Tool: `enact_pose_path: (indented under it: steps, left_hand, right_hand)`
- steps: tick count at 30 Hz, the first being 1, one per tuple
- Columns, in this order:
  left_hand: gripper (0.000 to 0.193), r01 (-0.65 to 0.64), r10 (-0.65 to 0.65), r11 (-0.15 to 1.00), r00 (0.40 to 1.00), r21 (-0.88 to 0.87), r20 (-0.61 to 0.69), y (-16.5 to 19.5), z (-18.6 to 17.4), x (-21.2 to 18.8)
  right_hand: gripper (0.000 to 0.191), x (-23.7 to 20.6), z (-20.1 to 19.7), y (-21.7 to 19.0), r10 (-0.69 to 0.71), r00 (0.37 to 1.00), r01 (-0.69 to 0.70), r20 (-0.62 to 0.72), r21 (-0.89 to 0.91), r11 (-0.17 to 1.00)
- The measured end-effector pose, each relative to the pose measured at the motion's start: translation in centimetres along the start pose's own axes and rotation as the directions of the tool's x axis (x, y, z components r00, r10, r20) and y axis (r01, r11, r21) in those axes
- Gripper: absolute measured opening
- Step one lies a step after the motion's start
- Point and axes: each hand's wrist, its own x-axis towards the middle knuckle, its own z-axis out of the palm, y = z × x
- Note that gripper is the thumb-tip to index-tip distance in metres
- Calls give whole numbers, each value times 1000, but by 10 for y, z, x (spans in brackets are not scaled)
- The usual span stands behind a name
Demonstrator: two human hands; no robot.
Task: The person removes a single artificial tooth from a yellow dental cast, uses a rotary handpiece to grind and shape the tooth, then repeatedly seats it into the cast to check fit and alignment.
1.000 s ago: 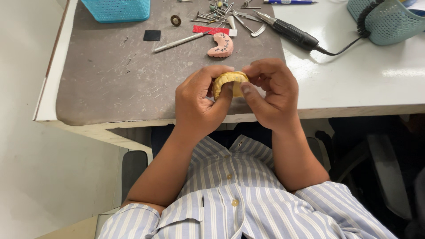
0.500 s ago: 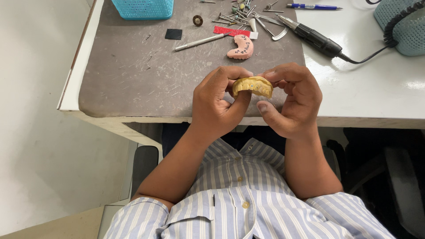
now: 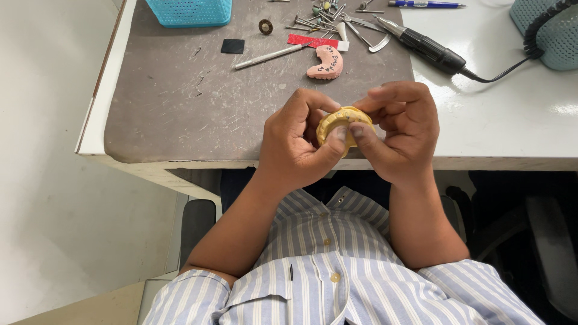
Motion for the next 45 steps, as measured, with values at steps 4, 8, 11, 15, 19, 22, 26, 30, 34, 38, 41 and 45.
enact_pose_path:
  steps: [4,8,11,15,19,22,26,30,34,38,41,45]
  left_hand:
    - [30,-1,1,1000,1000,-28,29,0,1,0]
    - [31,-45,46,998,998,-35,44,-1,0,1]
    - [32,-61,61,998,997,-11,44,-1,0,1]
    - [39,-59,61,998,996,-31,62,0,-1,-1]
    - [28,-197,195,980,975,5,104,-1,-3,-1]
    - [22,-202,203,979,968,-26,145,-1,-4,0]
    - [18,-75,106,979,981,-187,162,17,-5,-14]
    - [22,72,-1,932,981,-354,196,39,-9,-27]
    - [20,94,-39,939,985,-330,168,50,-10,-32]
    - [16,80,-37,930,991,-358,126,54,0,-36]
    - [17,11,10,938,998,-346,58,55,6,-39]
    - [15,-8,14,943,1000,-333,14,58,8,-45]
  right_hand:
    - [40,0,0,0,-3,1000,3,-14,7,1000]
    - [39,-1,0,1,-19,1000,19,-17,27,999]
    - [36,-2,0,1,-25,1000,26,-18,35,999]
    - [36,-3,0,2,-32,999,32,-12,52,998]
    - [39,-2,-2,3,-43,999,43,-9,41,998]
    - [38,-1,-2,1,-66,998,65,18,66,996]
    - [33,-6,11,-14,-87,996,90,-33,134,987]
    - [30,-17,26,-39,-19,995,39,-96,218,975]
    - [32,-20,29,-59,75,988,-43,-132,231,972]
    - [33,-16,32,-64,62,987,-20,-147,268,963]
    - [32,-15,31,-64,78,988,-34,-135,306,952]
    - [29,-20,31,-64,133,985,-81,-113,379,922]
